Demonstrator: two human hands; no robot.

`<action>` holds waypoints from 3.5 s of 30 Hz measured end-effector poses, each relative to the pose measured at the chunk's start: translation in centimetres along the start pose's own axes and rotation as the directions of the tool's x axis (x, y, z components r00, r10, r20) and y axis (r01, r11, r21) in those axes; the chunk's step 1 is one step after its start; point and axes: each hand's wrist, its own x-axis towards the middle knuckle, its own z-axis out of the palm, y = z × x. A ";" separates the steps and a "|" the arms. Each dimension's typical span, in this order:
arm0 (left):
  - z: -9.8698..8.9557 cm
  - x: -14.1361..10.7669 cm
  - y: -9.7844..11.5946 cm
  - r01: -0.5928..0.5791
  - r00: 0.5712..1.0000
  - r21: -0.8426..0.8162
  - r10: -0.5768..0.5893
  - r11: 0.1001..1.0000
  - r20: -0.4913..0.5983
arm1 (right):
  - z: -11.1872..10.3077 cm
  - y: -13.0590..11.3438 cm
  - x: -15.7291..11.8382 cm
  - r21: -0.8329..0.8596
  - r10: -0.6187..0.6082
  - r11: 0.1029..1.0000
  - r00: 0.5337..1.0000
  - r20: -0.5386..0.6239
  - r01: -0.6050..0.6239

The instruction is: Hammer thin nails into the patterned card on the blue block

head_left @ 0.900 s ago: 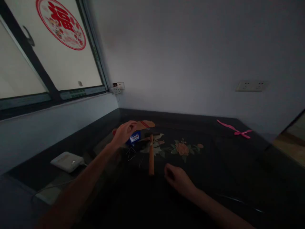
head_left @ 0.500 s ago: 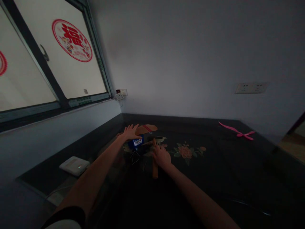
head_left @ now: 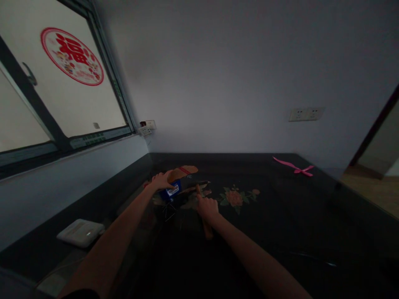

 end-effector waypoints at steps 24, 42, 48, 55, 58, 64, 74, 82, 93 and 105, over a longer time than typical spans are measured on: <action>0.5 -7.6 17.8 -0.672 0.740 -0.042 0.673 0.739 0.009 | -3.8 14.0 -14.9 -0.212 0.194 0.961 0.979 0.068 -0.176; 5.1 -9.6 3.2 -0.288 0.891 -0.380 0.101 0.879 -0.442 | -3.2 18.8 -19.7 -0.082 0.351 0.936 0.929 0.122 -0.343; 11.3 -9.9 1.8 -0.335 0.936 -0.118 0.317 0.935 -0.152 | -2.7 18.6 -19.4 -0.051 0.333 0.943 0.935 0.119 -0.329; 11.2 -11.8 3.3 -0.439 0.897 -0.001 0.438 0.899 -0.055 | -3.0 18.6 -19.5 -0.026 0.344 0.939 0.931 0.123 -0.344; 10.6 -12.9 4.4 -0.516 0.857 -0.011 0.516 0.857 -0.020 | -3.1 18.5 -19.4 -0.039 0.357 0.934 0.923 0.143 -0.355; 9.3 -14.9 7.3 -0.665 0.746 -0.035 0.665 0.746 0.011 | -3.3 18.4 -19.4 -0.036 0.357 0.934 0.921 0.153 -0.356; 8.3 -17.8 9.9 -0.744 0.662 -0.097 0.749 0.662 0.036 | -3.4 18.4 -19.5 -0.034 0.350 0.936 0.926 0.142 -0.349; 7.3 -19.6 14.4 -0.832 0.497 -0.245 0.865 0.498 0.068 | -3.6 18.3 -19.4 -0.052 0.357 0.934 0.920 0.164 -0.353; 5.9 -18.9 16.9 -0.814 0.491 -0.341 0.871 0.471 0.031 | -3.9 18.1 -19.4 -0.018 0.358 0.933 0.917 0.177 -0.360; 9.2 -13.9 12.7 -0.304 0.952 -0.680 0.228 0.667 -0.203 | -4.0 18.5 -19.5 0.031 0.342 0.935 0.921 0.184 -0.353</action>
